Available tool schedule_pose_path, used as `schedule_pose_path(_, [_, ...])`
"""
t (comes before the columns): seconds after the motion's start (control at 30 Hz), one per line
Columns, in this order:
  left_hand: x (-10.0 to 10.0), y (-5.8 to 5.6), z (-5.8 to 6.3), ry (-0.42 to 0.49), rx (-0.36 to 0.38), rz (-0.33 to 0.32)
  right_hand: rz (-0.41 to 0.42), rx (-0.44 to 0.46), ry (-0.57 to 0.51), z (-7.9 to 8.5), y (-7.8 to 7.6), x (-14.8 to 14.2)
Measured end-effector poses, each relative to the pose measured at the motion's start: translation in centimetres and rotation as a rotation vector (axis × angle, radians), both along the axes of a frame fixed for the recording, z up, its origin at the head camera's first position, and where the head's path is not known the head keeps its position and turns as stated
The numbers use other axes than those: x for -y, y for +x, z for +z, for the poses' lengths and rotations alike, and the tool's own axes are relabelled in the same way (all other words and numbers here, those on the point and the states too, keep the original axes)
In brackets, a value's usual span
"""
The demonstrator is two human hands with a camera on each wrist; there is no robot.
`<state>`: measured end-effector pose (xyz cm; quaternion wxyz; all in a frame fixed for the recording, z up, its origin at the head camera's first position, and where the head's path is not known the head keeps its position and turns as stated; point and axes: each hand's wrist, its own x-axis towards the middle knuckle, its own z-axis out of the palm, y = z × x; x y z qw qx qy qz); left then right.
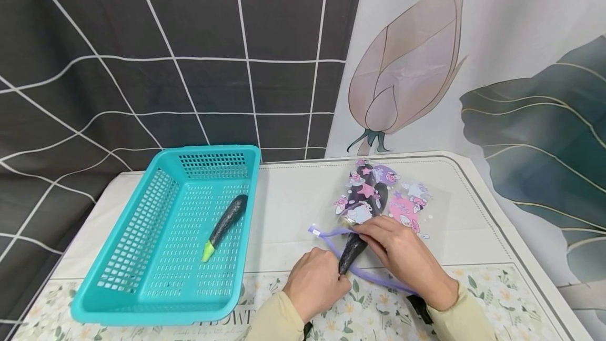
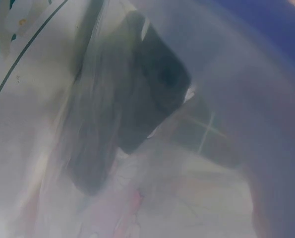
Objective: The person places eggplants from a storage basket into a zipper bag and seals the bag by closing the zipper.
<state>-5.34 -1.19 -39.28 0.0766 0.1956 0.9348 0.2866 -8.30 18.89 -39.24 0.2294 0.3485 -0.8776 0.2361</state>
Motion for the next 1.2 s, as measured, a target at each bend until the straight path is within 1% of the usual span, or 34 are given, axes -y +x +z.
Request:
schedule_pose_path(0.2, [-0.4, -0.2, 0.0, 0.003, -0.010, -0.017, -0.004, 0.003, 0.000, 0.1, 0.1, -0.1])
schedule_pose_path(0.4, [-0.7, -0.4, -0.1, -0.018, -0.022, -0.018, -0.004, -0.002, 0.004, 0.1, 0.1, 0.0])
schedule_pose_path(0.67, [-1.1, -0.6, -0.3, -0.011, -0.003, -0.004, 0.004, -0.015, -0.001, 0.0, 0.0, -0.1])
schedule_pose_path(0.83, [-1.4, -0.7, -0.5, 0.002, -0.006, 0.015, 0.009, -0.014, -0.006, 0.0, 0.0, 0.0])
schedule_pose_path(1.07, [-1.8, -0.8, -0.6, 0.015, 0.017, 0.032, 0.008, -0.009, -0.004, 0.0, 0.0, 0.1])
schedule_pose_path(1.2, [-1.9, -1.0, -0.7, 0.014, 0.002, 0.026, 0.004, -0.006, -0.001, 0.0, 0.0, 0.1])
